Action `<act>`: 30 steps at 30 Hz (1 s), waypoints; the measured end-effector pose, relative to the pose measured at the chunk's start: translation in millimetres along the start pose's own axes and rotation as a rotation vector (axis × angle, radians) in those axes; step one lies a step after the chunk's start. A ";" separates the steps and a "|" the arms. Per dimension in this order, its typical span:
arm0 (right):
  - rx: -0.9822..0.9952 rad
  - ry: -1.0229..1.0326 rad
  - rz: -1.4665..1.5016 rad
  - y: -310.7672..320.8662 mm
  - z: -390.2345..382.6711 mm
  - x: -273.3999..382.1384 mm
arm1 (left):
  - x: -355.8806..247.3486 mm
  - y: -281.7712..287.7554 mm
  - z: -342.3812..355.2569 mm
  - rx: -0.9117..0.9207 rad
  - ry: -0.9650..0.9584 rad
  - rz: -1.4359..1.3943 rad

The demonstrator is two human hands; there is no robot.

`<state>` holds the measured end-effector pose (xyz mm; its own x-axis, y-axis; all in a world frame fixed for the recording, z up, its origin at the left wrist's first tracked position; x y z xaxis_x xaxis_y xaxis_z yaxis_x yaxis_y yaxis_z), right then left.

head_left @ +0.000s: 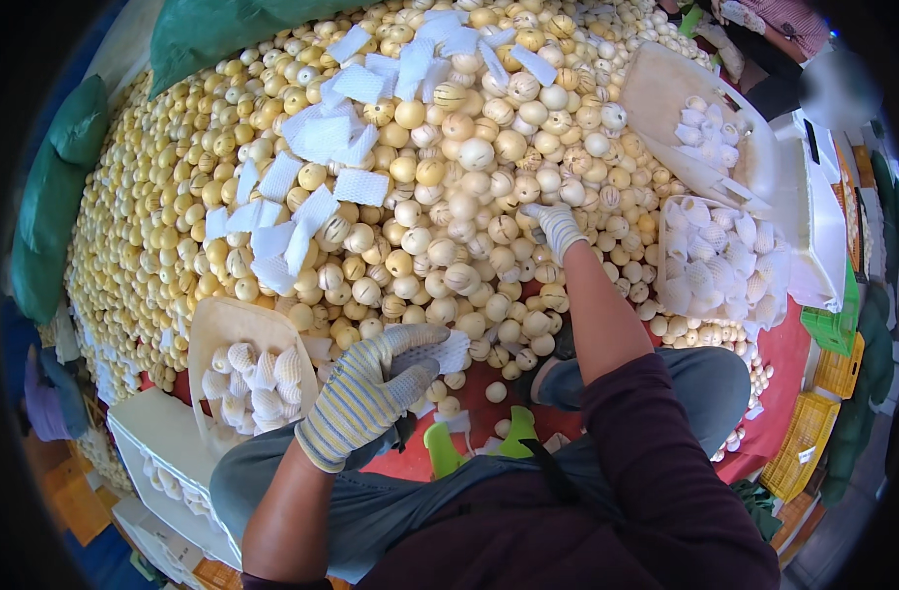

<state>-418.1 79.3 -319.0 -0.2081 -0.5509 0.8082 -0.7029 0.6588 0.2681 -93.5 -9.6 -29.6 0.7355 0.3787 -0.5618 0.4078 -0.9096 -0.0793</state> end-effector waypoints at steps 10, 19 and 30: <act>0.226 -0.285 0.819 -58.5 -111.0 68.8 | -12.2 20.8 -2.3 -0.577 -0.505 0.609; 0.442 0.140 0.457 -110.3 -272.2 184.6 | -19.9 33.1 -25.0 -0.499 -0.647 0.464; 0.418 0.481 0.422 -84.9 -350.4 221.1 | 1.9 10.8 -59.9 -0.050 -0.663 -0.039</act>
<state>-166.1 81.1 20.6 -0.2644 0.0513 0.9630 -0.8481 0.4630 -0.2575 -55.3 -8.5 17.9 0.2378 0.2116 -0.9480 0.4635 -0.8824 -0.0807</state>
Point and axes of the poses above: each hand's wrist, its own z-axis towards the middle knuckle, its own y-axis out of the back of the hand, x = y × z, the point moved 7 cm from there along z, towards the middle knuckle, and after that the axes turned 14 degrees about y, right-handed, at the moved point
